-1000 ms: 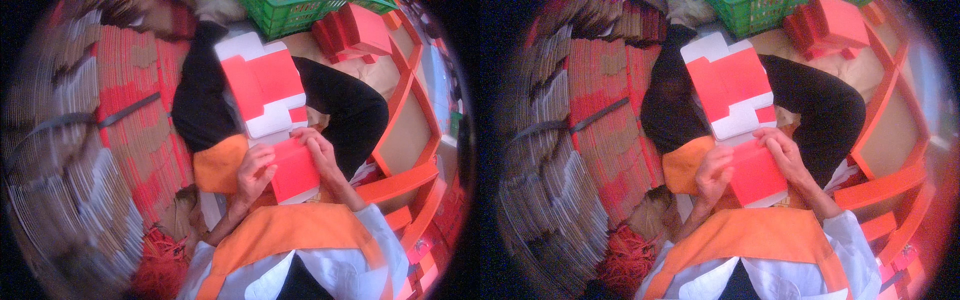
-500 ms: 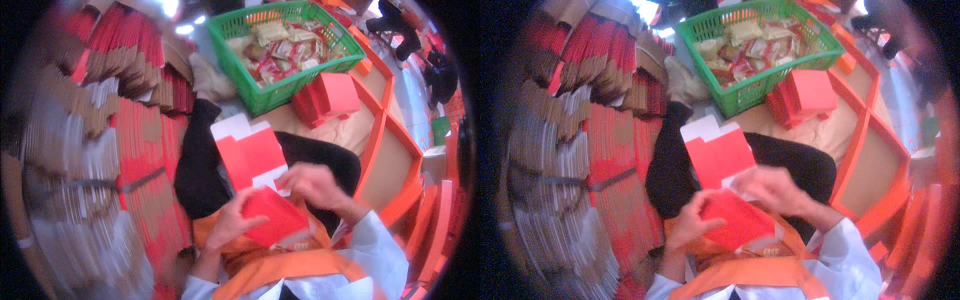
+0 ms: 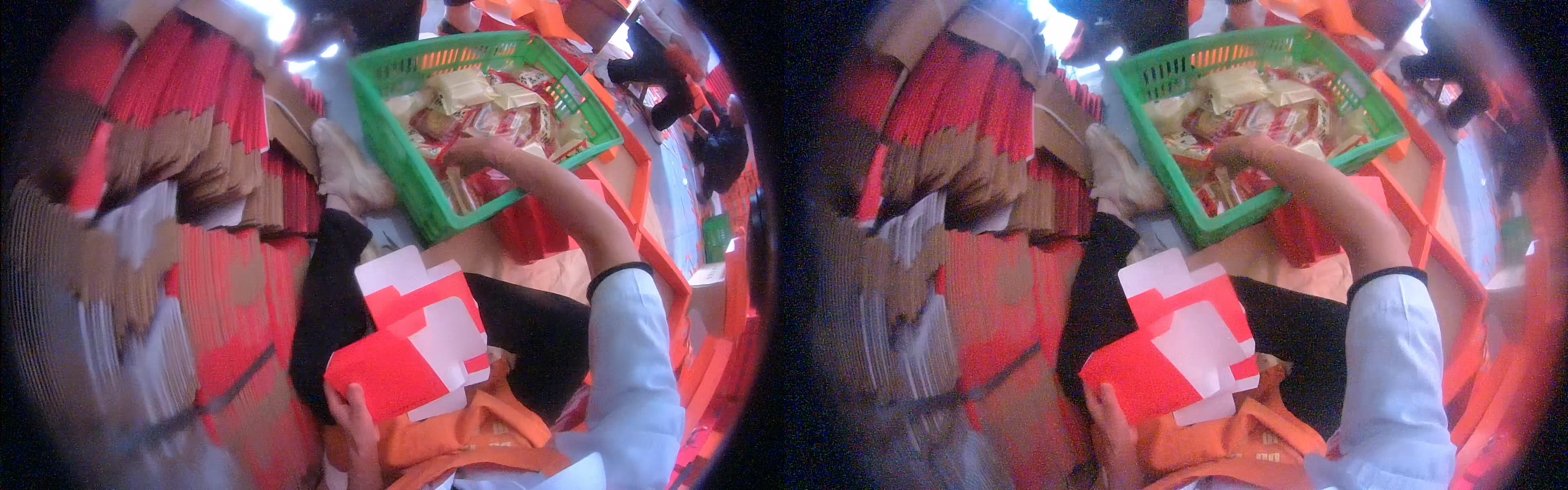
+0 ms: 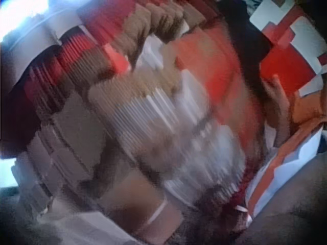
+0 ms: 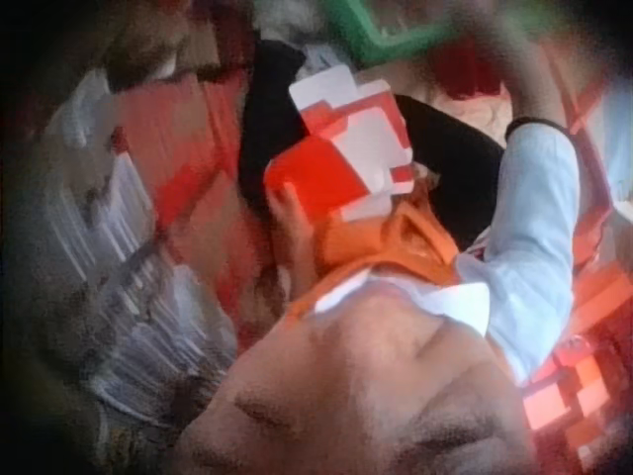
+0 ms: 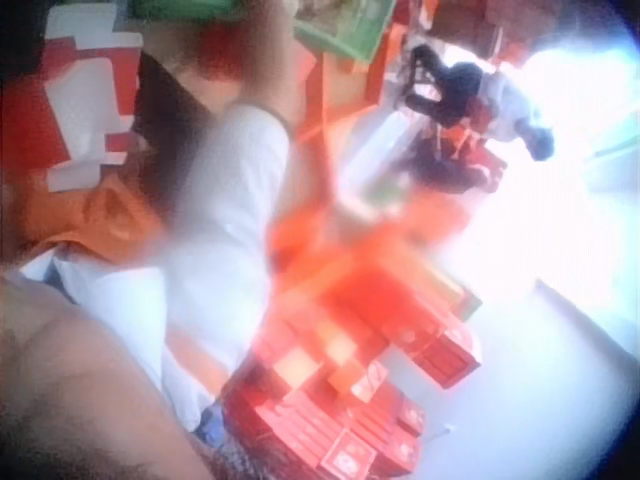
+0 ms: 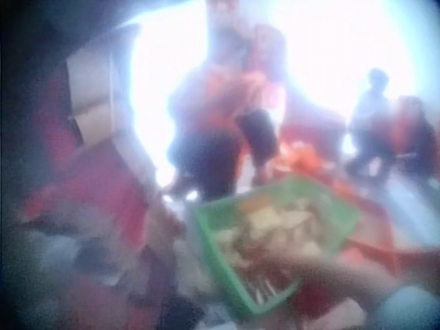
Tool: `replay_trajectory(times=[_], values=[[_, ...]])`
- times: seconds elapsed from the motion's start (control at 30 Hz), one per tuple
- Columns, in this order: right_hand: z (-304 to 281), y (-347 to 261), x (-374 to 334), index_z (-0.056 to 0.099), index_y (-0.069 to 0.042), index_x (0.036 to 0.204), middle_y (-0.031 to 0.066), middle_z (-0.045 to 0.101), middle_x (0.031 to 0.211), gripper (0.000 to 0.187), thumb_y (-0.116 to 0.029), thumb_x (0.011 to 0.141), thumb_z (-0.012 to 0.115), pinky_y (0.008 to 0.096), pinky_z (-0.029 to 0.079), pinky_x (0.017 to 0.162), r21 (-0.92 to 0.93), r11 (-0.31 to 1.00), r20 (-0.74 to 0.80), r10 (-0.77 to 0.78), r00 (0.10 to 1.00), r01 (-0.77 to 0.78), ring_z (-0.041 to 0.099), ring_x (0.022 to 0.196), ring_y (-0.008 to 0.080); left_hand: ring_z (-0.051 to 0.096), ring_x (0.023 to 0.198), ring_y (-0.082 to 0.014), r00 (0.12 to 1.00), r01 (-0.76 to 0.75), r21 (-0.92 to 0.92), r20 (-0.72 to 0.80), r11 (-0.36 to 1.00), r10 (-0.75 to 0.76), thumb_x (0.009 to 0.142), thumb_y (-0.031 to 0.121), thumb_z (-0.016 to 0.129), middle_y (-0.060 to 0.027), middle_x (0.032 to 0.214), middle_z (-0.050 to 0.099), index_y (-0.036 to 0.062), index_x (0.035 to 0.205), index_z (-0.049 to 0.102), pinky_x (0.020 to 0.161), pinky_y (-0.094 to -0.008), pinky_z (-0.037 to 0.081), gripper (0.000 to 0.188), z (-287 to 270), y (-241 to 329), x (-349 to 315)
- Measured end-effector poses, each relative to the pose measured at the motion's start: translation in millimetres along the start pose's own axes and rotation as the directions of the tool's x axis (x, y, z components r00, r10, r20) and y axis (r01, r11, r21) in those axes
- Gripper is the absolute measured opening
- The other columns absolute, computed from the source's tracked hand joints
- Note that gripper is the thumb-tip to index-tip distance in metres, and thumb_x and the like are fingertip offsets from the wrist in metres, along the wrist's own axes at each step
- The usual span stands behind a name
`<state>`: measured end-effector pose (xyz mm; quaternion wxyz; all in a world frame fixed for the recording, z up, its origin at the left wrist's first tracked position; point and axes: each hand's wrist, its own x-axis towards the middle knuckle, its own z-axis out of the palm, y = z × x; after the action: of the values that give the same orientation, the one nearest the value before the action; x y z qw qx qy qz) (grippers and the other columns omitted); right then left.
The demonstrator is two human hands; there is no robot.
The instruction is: The person sits on the floor and repeatedly picks up small packets from a green basket, places them into red paper envelopes, and folds the envelopes closed. The person stacks the finished envelopes on their lap.
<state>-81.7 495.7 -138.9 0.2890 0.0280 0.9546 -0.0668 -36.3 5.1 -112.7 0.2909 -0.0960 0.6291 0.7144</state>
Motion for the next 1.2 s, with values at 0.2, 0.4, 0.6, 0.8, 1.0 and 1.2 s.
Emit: replay_trajectory(times=[0.2, 0.4, 0.6, 0.8, 1.0, 1.2], values=[[12, 8, 22, 0.061, -0.005, 0.095, 0.0141, 0.061, 0.093, 0.023, -0.017, 0.078, 0.053, 0.0394, 0.045, 0.073, 0.048, 0.994, 0.073, 0.093, 0.993, -0.096, 0.059, 0.086, 0.0294, 0.049, 0.102, -0.0188, 0.999, -0.009, -0.064, 0.044, 0.998, 0.012, 0.084, 0.026, 0.057, -0.0082, 0.115, 0.048, 0.004, 0.125, 0.035, 0.088, -0.0336, 0.041, 0.052, 7, 4, 1], [-14, 14, -38, 0.06, -0.003, 0.098, 0.0115, 0.06, 0.082, 0.028, -0.025, 0.089, 0.046, 0.0353, 0.046, 0.071, 0.314, 0.946, -0.652, 0.153, 0.743, 0.081, 0.059, 0.077, 0.0236, 0.049, 0.104, -0.0186, 0.999, -0.013, -0.108, 0.03, 0.994, 0.016, 0.087, 0.024, 0.054, -0.008, 0.117, 0.047, 0.0055, 0.125, 0.034, 0.088, -0.034, 0.042, 0.048, 13, 6, -6], [-63, -64, -168, 0.052, -0.003, 0.109, 0.0049, 0.055, 0.092, 0.033, -0.029, 0.09, 0.043, 0.0265, 0.044, 0.071, 0.772, 0.545, -0.634, 0.63, 0.448, 0.327, 0.052, 0.083, 0.014, 0.05, 0.107, -0.0247, 0.998, -0.011, -0.139, -0.069, 0.99, 0.001, 0.089, 0.029, 0.049, -0.0126, 0.122, 0.046, 0.0067, 0.129, 0.03, 0.087, -0.04, 0.045, 0.05, 21, -2, -11], [-26, -139, -231, 0.052, -0.005, 0.096, -0.0031, 0.048, 0.081, 0.025, -0.028, 0.09, 0.044, 0.0232, 0.038, 0.061, 0.845, 0.434, -0.535, 0.691, 0.485, 0.314, 0.044, 0.072, 0.0072, 0.052, 0.103, -0.023, 0.99, -0.14, -0.039, -0.006, 0.989, 0.14, 0.09, 0.029, 0.048, -0.0113, 0.117, 0.048, 0.0052, 0.125, 0.034, 0.085, -0.0387, 0.045, 0.044, 17, -32, -12], [32, -184, -249, 0.05, -0.002, 0.093, -0.0003, 0.048, 0.081, 0.02, -0.02, 0.092, 0.042, 0.0268, 0.04, 0.069, 0.877, 0.415, -0.472, 0.646, 0.6, 0.243, 0.045, 0.078, 0.0091, 0.05, 0.101, -0.0202, 0.969, -0.238, -0.036, 0.053, 0.971, 0.24, 0.091, 0.028, 0.048, -0.0111, 0.116, 0.048, 0.0017, 0.125, 0.033, 0.086, -0.0337, 0.042, 0.046, 32, -28, -35], [49, -212, -236, 0.048, -0.001, 0.092, 0.0088, 0.049, 0.076, 0.019, -0.02, 0.091, 0.043, 0.0314, 0.042, 0.069, 0.834, 0.53, -0.474, 0.548, 0.689, 0.153, 0.049, 0.076, 0.0145, 0.049, 0.103, -0.0197, 0.954, -0.292, 0.028, 0.074, 0.956, 0.289, 0.091, 0.028, 0.047, -0.0108, 0.118, 0.047, 0.0016, 0.126, 0.033, 0.088, -0.034, 0.041, 0.046, 36, -28, -43]])
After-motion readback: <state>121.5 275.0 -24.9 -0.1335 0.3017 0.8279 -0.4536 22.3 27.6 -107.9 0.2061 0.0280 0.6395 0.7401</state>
